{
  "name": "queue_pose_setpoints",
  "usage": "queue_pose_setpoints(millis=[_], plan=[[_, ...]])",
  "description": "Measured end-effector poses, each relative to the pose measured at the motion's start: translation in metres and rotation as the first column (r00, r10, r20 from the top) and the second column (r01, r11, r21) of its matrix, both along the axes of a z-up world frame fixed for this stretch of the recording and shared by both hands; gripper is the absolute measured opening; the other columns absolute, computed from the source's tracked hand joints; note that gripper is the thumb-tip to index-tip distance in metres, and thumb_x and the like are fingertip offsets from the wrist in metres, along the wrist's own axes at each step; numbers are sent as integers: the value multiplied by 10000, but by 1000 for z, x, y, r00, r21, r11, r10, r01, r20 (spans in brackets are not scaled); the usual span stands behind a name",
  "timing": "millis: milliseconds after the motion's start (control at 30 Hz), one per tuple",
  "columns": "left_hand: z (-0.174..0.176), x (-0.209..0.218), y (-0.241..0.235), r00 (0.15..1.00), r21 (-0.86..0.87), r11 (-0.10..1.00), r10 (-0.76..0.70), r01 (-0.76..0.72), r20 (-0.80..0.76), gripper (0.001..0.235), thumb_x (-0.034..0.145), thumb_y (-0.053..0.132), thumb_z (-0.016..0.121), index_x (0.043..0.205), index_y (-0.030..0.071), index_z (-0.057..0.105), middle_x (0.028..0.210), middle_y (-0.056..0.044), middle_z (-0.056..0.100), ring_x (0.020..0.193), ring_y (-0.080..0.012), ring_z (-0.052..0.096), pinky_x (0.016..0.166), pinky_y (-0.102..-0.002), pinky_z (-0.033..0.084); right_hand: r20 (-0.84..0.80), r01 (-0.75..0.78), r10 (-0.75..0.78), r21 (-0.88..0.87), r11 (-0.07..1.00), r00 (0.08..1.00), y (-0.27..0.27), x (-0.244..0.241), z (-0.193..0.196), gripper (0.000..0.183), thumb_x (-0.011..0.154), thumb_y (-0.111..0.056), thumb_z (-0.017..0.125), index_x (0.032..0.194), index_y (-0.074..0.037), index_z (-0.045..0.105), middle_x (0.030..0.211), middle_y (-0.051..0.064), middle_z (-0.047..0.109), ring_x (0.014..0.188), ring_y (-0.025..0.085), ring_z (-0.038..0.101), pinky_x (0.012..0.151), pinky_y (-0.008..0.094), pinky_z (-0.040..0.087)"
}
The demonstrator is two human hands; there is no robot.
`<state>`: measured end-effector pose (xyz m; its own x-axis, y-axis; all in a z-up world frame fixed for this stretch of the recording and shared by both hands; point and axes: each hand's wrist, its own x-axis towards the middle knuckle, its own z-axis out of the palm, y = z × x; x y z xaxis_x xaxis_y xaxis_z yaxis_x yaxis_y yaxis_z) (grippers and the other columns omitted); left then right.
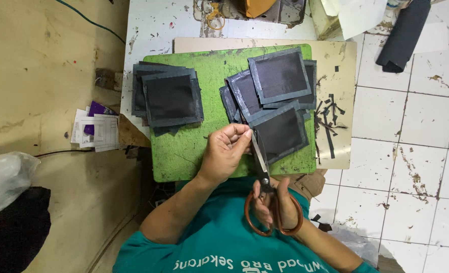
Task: Trimming the edges of square leather pieces using scissors
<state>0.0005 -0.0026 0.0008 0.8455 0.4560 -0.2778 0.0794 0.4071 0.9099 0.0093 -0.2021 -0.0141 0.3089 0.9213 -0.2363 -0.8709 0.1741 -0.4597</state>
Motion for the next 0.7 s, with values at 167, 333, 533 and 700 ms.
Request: queue_pose_setpoints(millis=[167,333,533,700], plan=[[1,3,-9,999,33,999,32,-31,-26,102,1004,122,667,1022,28,704,848,-36,732,747,-70,684,716,-243,639,10,68,-68,-62,996,998,6,-1,7,721,985,-689,402,1009,10,580,581,65,483,358,131,407,311,268,395],[-1,6,-17,995,-44,994,99,-99,-2,113,997,106,663,1010,-7,668,804,-99,708,739,-126,716,758,-290,678,36,154,-152,-73,985,988,7,-1,2,705,969,-703,424,989,-11,558,580,57,467,364,111,407,293,269,380],[3,6,-14,996,0,996,85,-85,12,123,1015,110,649,1048,2,697,874,-79,752,768,-105,712,747,-262,644,24,64,-62,-70,995,998,3,0,-1,736,950,-712,446,989,12,572,562,55,487,357,121,417,307,264,402],[3,5,-13,997,60,996,71,-70,-20,116,1011,137,662,1040,36,709,857,-32,741,765,-69,688,712,-244,625,35,59,-56,-113,992,998,0,2,-1,737,957,-710,432,1025,10,570,594,69,508,368,128,418,314,273,392]])
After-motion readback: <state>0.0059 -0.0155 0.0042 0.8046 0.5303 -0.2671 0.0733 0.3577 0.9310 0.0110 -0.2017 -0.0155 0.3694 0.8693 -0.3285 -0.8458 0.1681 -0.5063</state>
